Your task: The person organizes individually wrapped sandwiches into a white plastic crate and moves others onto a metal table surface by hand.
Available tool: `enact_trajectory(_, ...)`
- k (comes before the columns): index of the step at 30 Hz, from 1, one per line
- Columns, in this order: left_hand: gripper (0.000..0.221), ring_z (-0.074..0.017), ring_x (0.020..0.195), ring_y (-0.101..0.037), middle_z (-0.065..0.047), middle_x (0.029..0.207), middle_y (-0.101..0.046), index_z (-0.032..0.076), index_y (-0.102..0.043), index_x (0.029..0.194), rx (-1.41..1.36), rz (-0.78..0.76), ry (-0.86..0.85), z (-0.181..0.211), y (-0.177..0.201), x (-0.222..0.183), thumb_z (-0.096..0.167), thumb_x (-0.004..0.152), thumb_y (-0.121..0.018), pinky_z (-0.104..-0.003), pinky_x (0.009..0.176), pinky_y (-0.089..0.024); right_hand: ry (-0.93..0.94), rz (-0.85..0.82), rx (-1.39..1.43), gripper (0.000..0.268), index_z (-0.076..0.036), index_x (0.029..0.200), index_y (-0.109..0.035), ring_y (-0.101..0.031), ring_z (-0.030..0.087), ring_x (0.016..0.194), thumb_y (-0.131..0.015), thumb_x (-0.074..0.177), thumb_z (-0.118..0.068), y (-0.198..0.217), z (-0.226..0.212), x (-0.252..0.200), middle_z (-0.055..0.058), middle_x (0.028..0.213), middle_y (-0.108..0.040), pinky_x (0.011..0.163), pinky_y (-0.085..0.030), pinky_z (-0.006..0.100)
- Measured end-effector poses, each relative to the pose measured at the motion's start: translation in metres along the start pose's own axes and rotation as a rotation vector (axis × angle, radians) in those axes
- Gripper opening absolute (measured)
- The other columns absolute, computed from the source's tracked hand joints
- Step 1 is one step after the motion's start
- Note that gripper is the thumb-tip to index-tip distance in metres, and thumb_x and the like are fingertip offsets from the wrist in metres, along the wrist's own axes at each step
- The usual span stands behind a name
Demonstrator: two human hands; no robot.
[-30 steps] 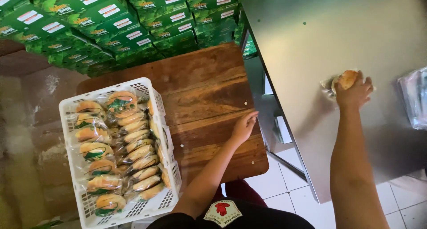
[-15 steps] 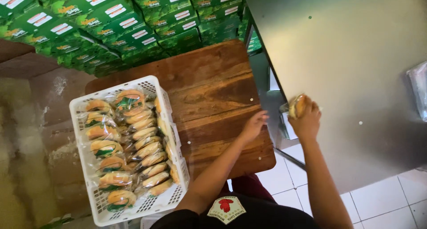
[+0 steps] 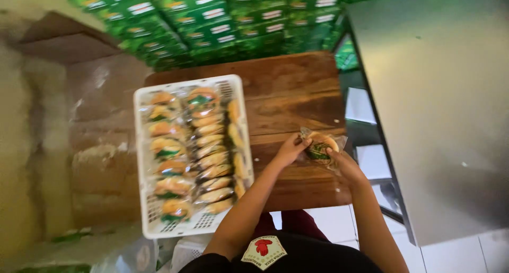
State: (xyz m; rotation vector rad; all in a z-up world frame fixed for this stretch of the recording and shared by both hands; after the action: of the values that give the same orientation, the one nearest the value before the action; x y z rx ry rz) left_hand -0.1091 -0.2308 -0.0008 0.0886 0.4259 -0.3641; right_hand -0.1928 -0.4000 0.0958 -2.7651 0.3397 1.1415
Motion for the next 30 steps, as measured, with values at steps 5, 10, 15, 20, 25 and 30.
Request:
enact_trajectory(5, 0.072, -0.0307, 0.121, -0.064, -0.019, 0.122, -0.069, 0.010, -0.063, 0.135, -0.098, 0.103, -0.004, 0.045, 0.098, -0.059, 0.057, 0.083, -0.083, -0.043, 0.102, -0.051, 0.086, -0.205, 0.038, 0.061, -0.002, 0.149, -0.049, -0.057, 0.028, 0.118, -0.062, 0.099, -0.034, -0.103, -0.054, -0.040, 0.018, 0.133, -0.056, 0.095, -0.050, 0.051)
enact_trajectory(10, 0.060, -0.0290, 0.119, -0.064, -0.019, 0.121, -0.067, 0.003, -0.062, 0.137, -0.319, 0.133, -0.039, 0.019, 0.159, -0.076, 0.046, 0.097, -0.076, -0.045, 0.097, -0.052, 0.164, -0.222, -0.032, 0.050, -0.006, 0.133, -0.061, -0.060, 0.019, 0.100, -0.066, 0.098, -0.042, -0.175, -0.070, -0.055, 0.010, 0.113, -0.059, 0.087, -0.055, 0.047)
enact_trajectory(15, 0.045, -0.0155, 0.097, -0.064, -0.008, 0.102, -0.068, 0.005, -0.062, 0.123, -0.482, 0.256, -0.158, 0.050, 0.216, -0.125, 0.038, 0.096, -0.078, -0.033, 0.090, -0.054, 0.372, -0.087, -0.190, 0.041, -0.003, 0.127, -0.070, -0.060, 0.028, 0.104, -0.069, 0.103, -0.037, -0.214, -0.056, -0.035, 0.016, 0.109, -0.064, 0.093, -0.050, 0.048)
enact_trajectory(20, 0.057, -0.0257, 0.122, -0.061, -0.014, 0.124, -0.067, 0.010, -0.066, 0.131, -0.315, 0.470, -0.066, 0.026, 0.259, -0.133, 0.058, 0.101, -0.064, -0.045, 0.106, -0.046, 0.391, -0.046, -0.570, 0.034, -0.028, 0.117, -0.079, -0.069, 0.028, 0.107, -0.062, 0.102, -0.053, -0.239, -0.031, -0.011, 0.005, 0.108, -0.076, 0.088, -0.053, 0.047)
enact_trajectory(25, 0.044, -0.0254, 0.125, -0.058, -0.012, 0.127, -0.065, 0.009, -0.063, 0.131, -0.451, 0.566, -0.062, 0.043, 0.275, -0.169, 0.045, 0.105, -0.063, -0.047, 0.108, -0.043, 0.413, -0.154, -0.206, 0.038, -0.013, 0.133, -0.069, -0.066, 0.026, 0.097, -0.056, 0.108, -0.040, -0.272, -0.018, -0.015, 0.017, 0.109, -0.072, 0.080, -0.057, 0.041)
enact_trajectory(30, 0.041, -0.0270, 0.120, -0.050, -0.012, 0.133, -0.049, 0.006, -0.051, 0.141, -1.058, 0.667, -0.028, 0.086, 0.271, -0.205, 0.029, 0.107, -0.055, -0.040, 0.108, -0.038, 0.186, -0.409, 0.295, 0.031, -0.027, 0.129, -0.054, -0.061, 0.020, 0.110, -0.044, 0.100, -0.030, -0.318, -0.006, -0.045, 0.001, 0.123, -0.065, 0.092, -0.052, 0.044)
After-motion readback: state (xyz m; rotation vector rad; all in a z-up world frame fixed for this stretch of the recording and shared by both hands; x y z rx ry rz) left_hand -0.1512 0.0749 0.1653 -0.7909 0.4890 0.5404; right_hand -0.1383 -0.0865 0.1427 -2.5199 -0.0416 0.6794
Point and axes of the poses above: each hand's wrist, its own x-axis towards the middle knuckle, its own y-axis out of the back of the hand, z = x × y, the point moved 3 cm from there along x, towards the middle knuckle
